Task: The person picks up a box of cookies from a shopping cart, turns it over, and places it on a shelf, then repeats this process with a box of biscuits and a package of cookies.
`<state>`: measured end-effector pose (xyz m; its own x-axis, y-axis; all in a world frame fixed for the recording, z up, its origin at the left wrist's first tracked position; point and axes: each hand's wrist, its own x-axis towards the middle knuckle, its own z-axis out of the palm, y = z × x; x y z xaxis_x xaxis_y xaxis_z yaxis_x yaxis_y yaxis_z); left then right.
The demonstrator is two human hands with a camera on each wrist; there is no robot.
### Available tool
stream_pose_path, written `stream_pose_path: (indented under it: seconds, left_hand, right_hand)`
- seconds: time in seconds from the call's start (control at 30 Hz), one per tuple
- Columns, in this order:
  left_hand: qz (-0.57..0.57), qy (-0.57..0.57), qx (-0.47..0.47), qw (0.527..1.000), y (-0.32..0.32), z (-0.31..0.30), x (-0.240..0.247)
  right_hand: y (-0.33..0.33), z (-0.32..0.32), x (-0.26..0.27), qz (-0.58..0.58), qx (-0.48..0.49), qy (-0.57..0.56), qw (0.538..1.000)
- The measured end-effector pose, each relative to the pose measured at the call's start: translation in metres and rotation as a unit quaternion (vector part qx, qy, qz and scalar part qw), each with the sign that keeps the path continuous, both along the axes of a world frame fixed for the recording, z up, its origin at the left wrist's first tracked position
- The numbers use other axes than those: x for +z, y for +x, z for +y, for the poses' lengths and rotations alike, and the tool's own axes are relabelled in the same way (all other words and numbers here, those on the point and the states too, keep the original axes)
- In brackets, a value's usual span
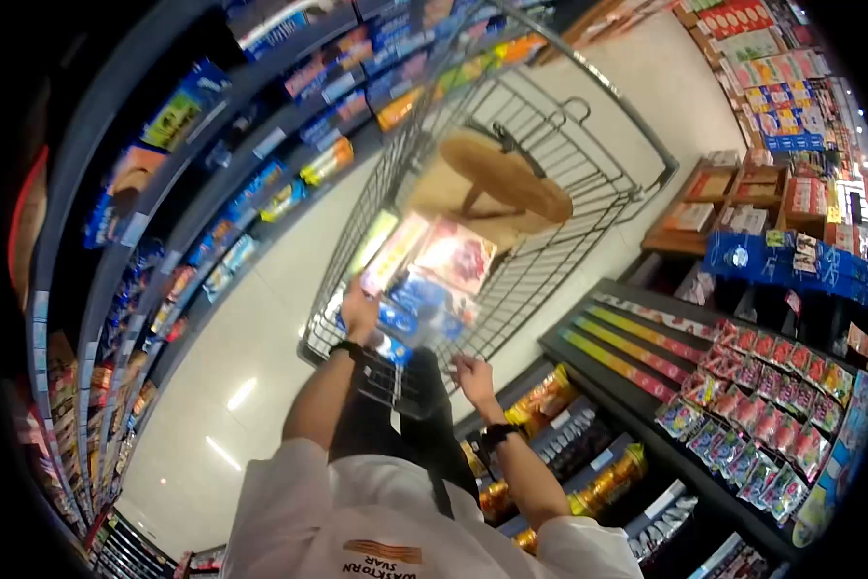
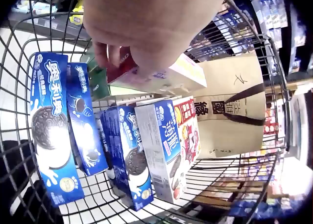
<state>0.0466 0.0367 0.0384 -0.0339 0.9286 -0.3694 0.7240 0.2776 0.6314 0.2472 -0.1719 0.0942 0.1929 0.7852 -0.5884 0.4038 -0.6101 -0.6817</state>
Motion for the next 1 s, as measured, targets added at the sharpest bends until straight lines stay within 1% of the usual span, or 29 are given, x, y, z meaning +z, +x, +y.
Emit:
stream_pose_path:
  seconds: [0.03, 0.07, 0.1, 0.13, 0.17, 0.23, 0.3, 0.33, 0.37, 0.43, 0.53, 0.57, 0.6, 0.63, 0.67, 0.7, 0.73, 0.77, 0.8, 0.9, 0.93, 0.97, 1.0]
  left_hand:
    - [0.019, -0.014, 0.0, 1.0, -0.002, 0.004, 0.006]
    - [0.015, -0.014, -0.008, 1.0, -0.003, 0.004, 0.003]
    - [0.011, -0.012, -0.016, 1.0, -0.007, 0.005, -0.002]
    - [-0.018, 0.044, -0.028, 0.998, -0.012, 0.003, -0.014]
    - [-0.013, 0.035, -0.03, 0.999, -0.011, 0.003, -0.008]
    - [0.038, 0.092, -0.017, 0.995, -0.005, 0.0, 0.003]
    - [0.025, 0.147, -0.018, 0.989, -0.002, -0.002, 0.013]
    - [0.02, 0.176, -0.018, 0.984, -0.002, -0.003, 0.017]
    - [-0.047, 0.149, 0.017, 0.988, -0.002, -0.004, 0.021]
    - [-0.178, 0.094, 0.087, 0.976, -0.003, -0.008, 0.034]
    - [-0.284, 0.073, 0.141, 0.946, -0.017, -0.015, 0.044]
    - [-0.318, 0.067, 0.164, 0.931, -0.022, -0.018, 0.044]
    - [-0.374, 0.085, 0.171, 0.907, -0.023, -0.02, 0.056]
    - [-0.397, 0.034, 0.185, 0.898, -0.029, -0.022, 0.067]
    - [-0.418, -0.018, 0.199, 0.886, -0.036, -0.026, 0.077]
    - [-0.438, -0.071, 0.212, 0.871, -0.043, -0.031, 0.082]
    - [-0.42, -0.101, 0.198, 0.88, -0.049, -0.035, 0.087]
    - [-0.411, -0.106, 0.196, 0.884, -0.053, -0.039, 0.088]
    - [-0.402, -0.113, 0.195, 0.888, -0.059, -0.045, 0.086]
    - [-0.34, -0.119, 0.215, 0.908, -0.067, -0.065, 0.093]
    - [-0.317, -0.124, 0.221, 0.914, -0.07, -0.07, 0.098]
    - [-0.295, -0.128, 0.226, 0.919, -0.071, -0.075, 0.102]
    - [-0.322, -0.124, 0.208, 0.915, -0.083, -0.085, 0.083]
  right_hand:
    - [-0.002, -0.003, -0.006, 0.031, -0.011, 0.02, 0.999]
    - [-0.003, 0.0, -0.002, 0.045, -0.032, 0.01, 0.998]
    - [-0.006, 0.012, 0.015, 0.114, -0.141, -0.078, 0.98]
    - [-0.007, 0.02, 0.025, 0.12, -0.14, -0.082, 0.979]
    - [-0.006, 0.021, 0.029, 0.125, -0.14, -0.085, 0.979]
    - [-0.006, 0.014, 0.019, 0.141, -0.146, -0.068, 0.977]
    - [-0.003, 0.011, 0.016, 0.148, -0.138, -0.047, 0.978]
    - [-0.001, 0.011, 0.016, 0.143, -0.121, -0.058, 0.981]
    - [0.001, 0.011, 0.017, 0.142, -0.107, -0.059, 0.982]
    - [0.003, 0.007, 0.012, 0.142, -0.081, -0.059, 0.985]
    - [0.004, 0.009, 0.014, 0.202, -0.112, -0.067, 0.971]
    - [0.004, 0.011, 0.016, 0.102, 0.006, -0.031, 0.994]
    - [0.001, 0.018, 0.029, -0.001, 0.123, 0.007, 0.992]
    - [-0.004, 0.022, 0.045, -0.104, 0.235, 0.043, 0.966]
    - [-0.01, 0.026, 0.062, -0.108, 0.269, 0.077, 0.954]
    - [-0.01, 0.023, 0.062, -0.133, 0.335, 0.08, 0.929]
    - [-0.007, 0.019, 0.061, -0.158, 0.4, 0.082, 0.899]
    - [-0.004, 0.016, 0.06, -0.181, 0.463, 0.085, 0.864]
    - [-0.002, 0.012, 0.046, -0.246, 0.551, 0.054, 0.795]
    - [0.001, 0.004, 0.033, -0.275, 0.559, 0.081, 0.778]
    - [0.002, 0.001, 0.03, -0.266, 0.548, 0.089, 0.788]
    - [0.003, -0.001, 0.027, -0.275, 0.54, 0.101, 0.789]
    - [0.004, -0.003, 0.023, -0.284, 0.531, 0.112, 0.791]
